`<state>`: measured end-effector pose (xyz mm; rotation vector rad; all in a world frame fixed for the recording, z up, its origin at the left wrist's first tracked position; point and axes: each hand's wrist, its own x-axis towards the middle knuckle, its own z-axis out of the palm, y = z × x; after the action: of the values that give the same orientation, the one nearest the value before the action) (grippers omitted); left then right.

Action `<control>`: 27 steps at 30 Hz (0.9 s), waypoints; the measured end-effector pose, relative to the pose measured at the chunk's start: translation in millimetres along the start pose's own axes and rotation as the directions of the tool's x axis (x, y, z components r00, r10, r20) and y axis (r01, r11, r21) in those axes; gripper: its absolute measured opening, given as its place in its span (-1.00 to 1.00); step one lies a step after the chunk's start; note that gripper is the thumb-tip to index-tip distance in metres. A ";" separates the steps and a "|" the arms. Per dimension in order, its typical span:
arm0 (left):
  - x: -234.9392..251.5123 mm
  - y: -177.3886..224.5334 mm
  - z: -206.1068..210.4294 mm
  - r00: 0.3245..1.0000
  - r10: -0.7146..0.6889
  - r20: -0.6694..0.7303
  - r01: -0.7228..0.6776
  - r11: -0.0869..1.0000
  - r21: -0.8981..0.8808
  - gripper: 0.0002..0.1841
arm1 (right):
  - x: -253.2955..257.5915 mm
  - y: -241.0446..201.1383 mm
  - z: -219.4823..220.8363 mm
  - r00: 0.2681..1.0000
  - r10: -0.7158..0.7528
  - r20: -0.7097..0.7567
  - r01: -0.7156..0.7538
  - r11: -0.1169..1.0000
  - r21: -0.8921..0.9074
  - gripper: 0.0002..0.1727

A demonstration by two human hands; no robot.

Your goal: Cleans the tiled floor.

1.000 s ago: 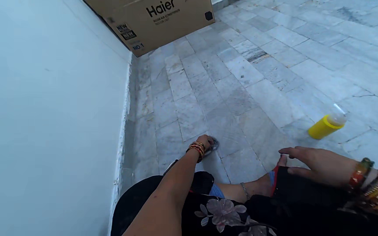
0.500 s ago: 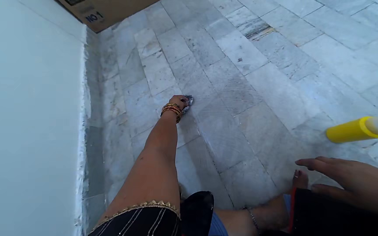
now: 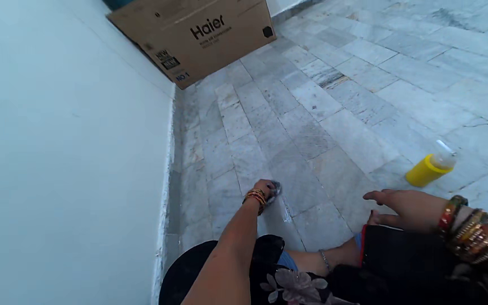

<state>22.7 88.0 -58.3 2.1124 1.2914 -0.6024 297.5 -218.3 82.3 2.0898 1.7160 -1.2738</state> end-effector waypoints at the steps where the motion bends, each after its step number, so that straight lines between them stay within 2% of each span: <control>1: -6.6 0.3 10.2 1.000 -0.005 0.006 0.005 1.000 0.005 -0.64 | -4.5 -3.9 1.1 1.000 -0.006 -0.006 0.006 1.000 -0.006 -0.29; 3: -16.0 -1.6 27.3 1.000 -0.018 -0.002 0.018 1.000 0.008 -0.65 | -12.6 -8.9 6.4 0.999 -0.030 -0.015 0.030 0.999 -0.016 -0.30; 7: -34.2 7.2 34.3 1.000 -0.008 -0.018 0.009 0.998 0.060 -0.60 | -29.0 -9.0 18.8 0.997 -0.047 -0.064 0.048 0.999 0.013 -0.31; 12: -23.6 -3.1 43.7 0.986 -0.082 -0.145 0.066 0.992 -0.111 -0.60 | -27.7 2.2 25.3 0.997 -0.032 -0.075 0.033 0.999 0.006 -0.33; 18: 46.3 -36.7 -9.3 0.958 -0.050 -0.283 -0.021 0.970 -0.242 -0.63 | 3.2 13.6 21.1 0.987 -0.138 -0.087 0.137 0.990 -0.012 -0.35; 23: 99.5 -67.2 -64.1 0.914 -0.096 -0.395 -0.005 0.969 -0.248 -0.63 | 15.8 29.0 12.6 0.996 -0.092 -0.019 0.093 0.995 0.045 -0.34; 27: 126.2 -82.7 -85.5 0.876 -0.136 -0.463 0.009 0.964 -0.267 -0.62 | 16.9 32.4 10.4 0.998 -0.060 0.008 0.059 0.995 0.085 -0.35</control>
<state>8.6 256.3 -97.4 2.0651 1.6192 0.0805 319.9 -222.9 52.0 2.0880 1.7627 -1.3952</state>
